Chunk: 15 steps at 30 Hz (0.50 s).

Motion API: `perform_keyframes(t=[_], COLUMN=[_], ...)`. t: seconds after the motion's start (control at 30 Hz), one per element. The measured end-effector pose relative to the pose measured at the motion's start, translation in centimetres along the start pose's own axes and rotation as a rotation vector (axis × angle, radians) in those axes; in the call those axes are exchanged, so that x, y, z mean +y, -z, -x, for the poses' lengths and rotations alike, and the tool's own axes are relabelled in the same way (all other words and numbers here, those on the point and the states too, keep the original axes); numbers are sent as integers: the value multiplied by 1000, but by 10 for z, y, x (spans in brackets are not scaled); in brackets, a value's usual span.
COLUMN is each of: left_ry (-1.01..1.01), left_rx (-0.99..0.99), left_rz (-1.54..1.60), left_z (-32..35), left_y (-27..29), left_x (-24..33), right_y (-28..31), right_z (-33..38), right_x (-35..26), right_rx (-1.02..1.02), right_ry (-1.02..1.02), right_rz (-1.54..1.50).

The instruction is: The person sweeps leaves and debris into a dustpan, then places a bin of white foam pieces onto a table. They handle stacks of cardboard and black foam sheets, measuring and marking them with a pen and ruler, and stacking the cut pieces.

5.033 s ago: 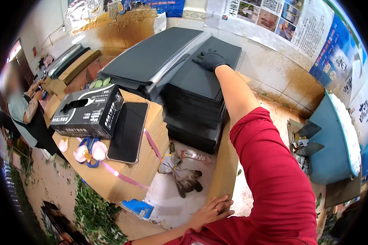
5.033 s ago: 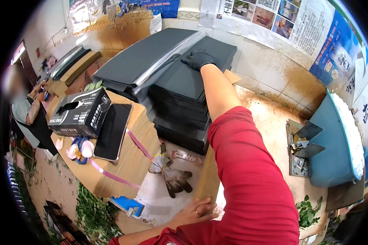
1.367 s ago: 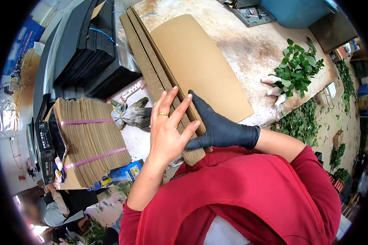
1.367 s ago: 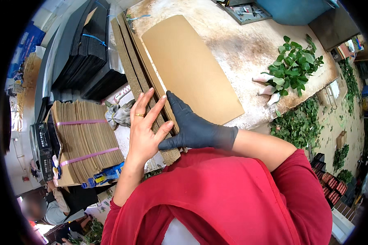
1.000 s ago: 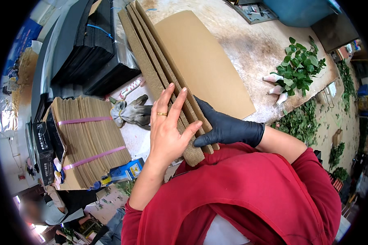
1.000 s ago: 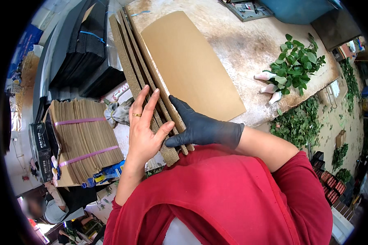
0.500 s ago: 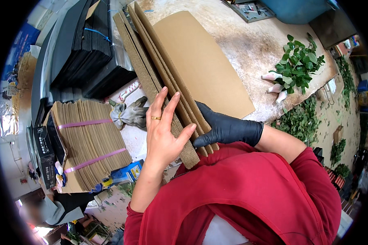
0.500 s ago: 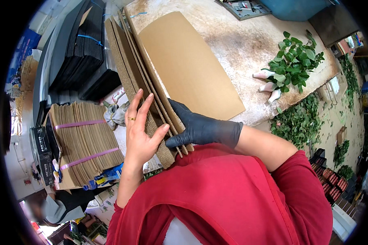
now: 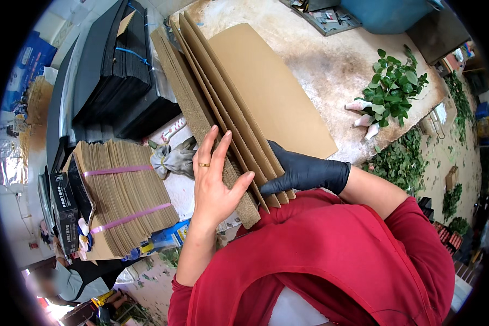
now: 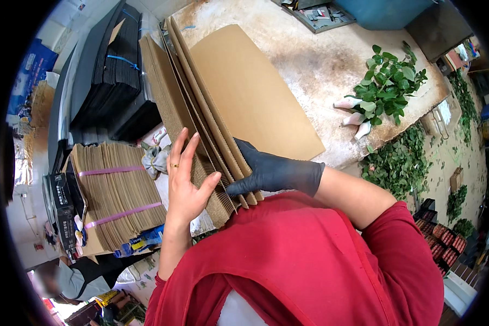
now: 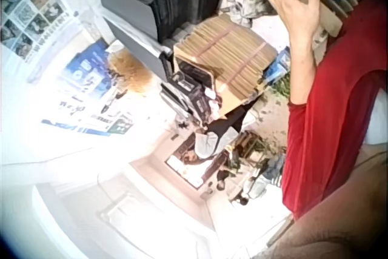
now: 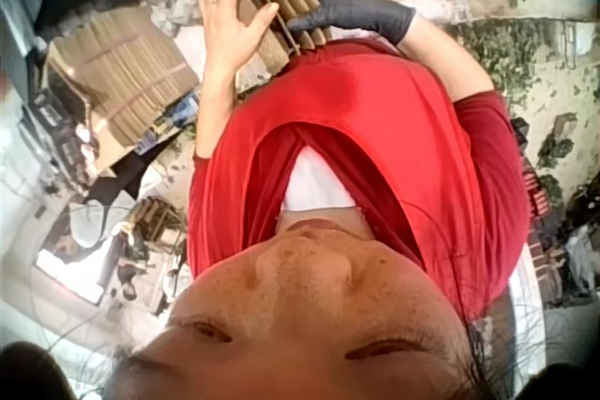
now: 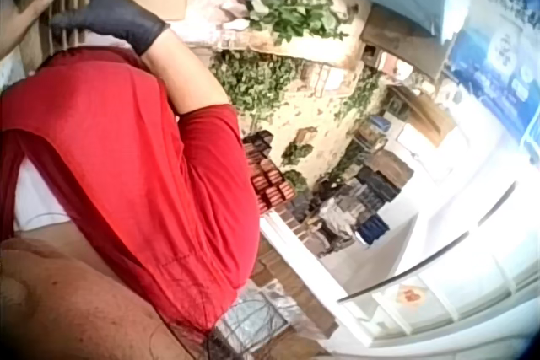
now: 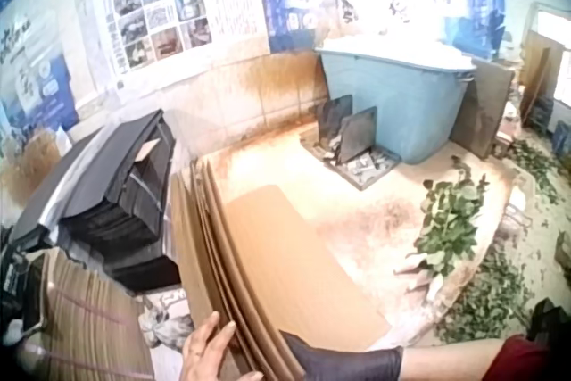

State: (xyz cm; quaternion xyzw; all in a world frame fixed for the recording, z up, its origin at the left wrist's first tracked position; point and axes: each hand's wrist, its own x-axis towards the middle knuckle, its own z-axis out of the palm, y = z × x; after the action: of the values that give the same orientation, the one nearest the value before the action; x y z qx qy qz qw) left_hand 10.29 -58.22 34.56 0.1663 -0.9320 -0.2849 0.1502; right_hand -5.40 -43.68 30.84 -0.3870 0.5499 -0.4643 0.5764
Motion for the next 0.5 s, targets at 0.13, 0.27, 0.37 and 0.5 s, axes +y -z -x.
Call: perform_keyframes(t=[0.13, 0.27, 0.37, 0.5], left_ry=[1, 18, 12, -1], left_rx=[5, 16, 36, 25], left_rz=[1, 16, 23, 16], left_z=[2, 2, 2, 1], left_y=[1, 0, 0, -1], left_x=[-1, 1, 3, 3], right_y=[7, 17, 36, 85], right_z=[10, 17, 27, 58], right_x=[-7, 7, 24, 42], right_rx=[37, 75, 121, 521], right_ry=[9, 10, -79, -84], right_rz=[-5, -57, -62, 236])
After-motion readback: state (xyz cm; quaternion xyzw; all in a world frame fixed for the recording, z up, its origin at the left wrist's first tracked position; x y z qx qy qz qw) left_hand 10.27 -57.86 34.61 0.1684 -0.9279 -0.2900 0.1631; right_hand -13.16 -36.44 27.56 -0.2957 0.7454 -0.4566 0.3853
